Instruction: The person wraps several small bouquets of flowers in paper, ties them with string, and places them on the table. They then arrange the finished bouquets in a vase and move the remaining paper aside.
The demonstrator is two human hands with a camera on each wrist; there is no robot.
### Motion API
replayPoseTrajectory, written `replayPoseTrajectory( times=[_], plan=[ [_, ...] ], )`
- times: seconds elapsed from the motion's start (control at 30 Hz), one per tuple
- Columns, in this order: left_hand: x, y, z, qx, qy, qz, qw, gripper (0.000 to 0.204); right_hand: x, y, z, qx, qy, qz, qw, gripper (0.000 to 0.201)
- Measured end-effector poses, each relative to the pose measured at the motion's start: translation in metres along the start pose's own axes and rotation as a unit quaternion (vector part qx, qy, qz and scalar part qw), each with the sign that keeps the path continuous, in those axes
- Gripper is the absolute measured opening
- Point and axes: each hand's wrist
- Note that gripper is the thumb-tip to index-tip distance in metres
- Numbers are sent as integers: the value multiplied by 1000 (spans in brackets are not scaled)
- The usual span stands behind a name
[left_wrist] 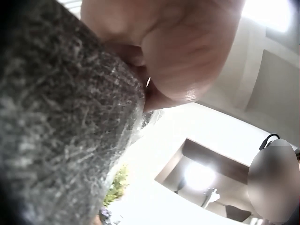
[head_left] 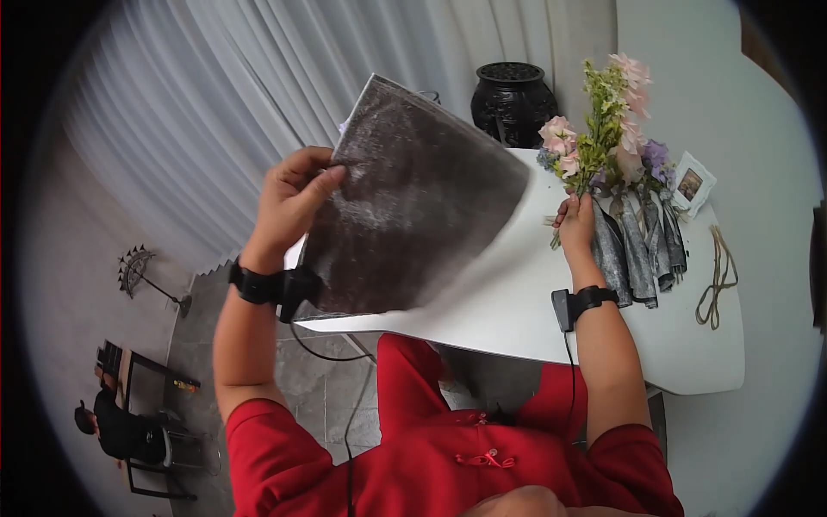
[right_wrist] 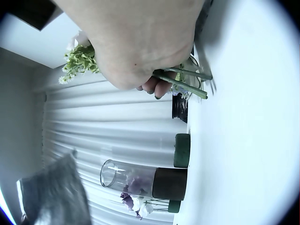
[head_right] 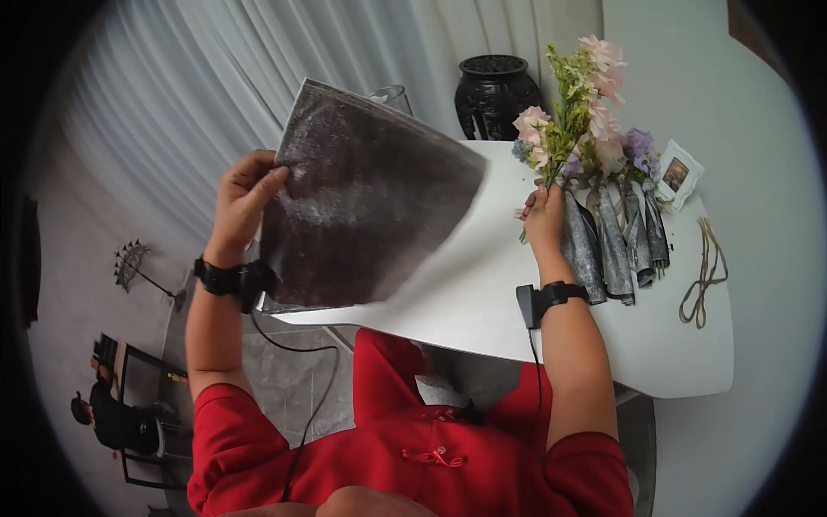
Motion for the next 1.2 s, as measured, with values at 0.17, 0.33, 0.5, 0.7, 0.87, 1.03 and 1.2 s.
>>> replayPoseTrajectory(
  times=[0.17, 0.33, 0.5, 0.7, 0.87, 1.03, 1.2],
  plan=[
    [70, -85, 1, -78, 17, 160, 984, 11, -11, 20, -27, 30, 29, -70, 997, 21],
    [155, -198, 17, -248, 23, 63, 966, 1, -27, -25, -10, -59, 8, 182, 981, 19],
    [162, -222, 21, -216, -31, -207, 954, 25, -52, -22, -30, -103, 48, 308, 945, 19],
    [147, -179, -13, -365, -232, -139, 891, 46, -37, -33, -21, -7, -36, 202, 979, 24],
    [148, -228, -30, -315, -132, -121, 932, 43, -25, -87, 7, 65, -107, 164, 978, 24],
    [177, -225, -19, -179, -56, -289, 939, 41, 3, -86, 50, 182, -171, 89, 964, 27],
    [179, -227, -12, -152, -101, -301, 936, 35, 8, -40, 71, 257, -198, 159, 932, 29]
  ],
)
Point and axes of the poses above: each hand's wrist, its own z-axis away from the middle knuckle, its own x-axis out of the palm, y = z × x, and after that the axes turned 1 degree about x, right-handed
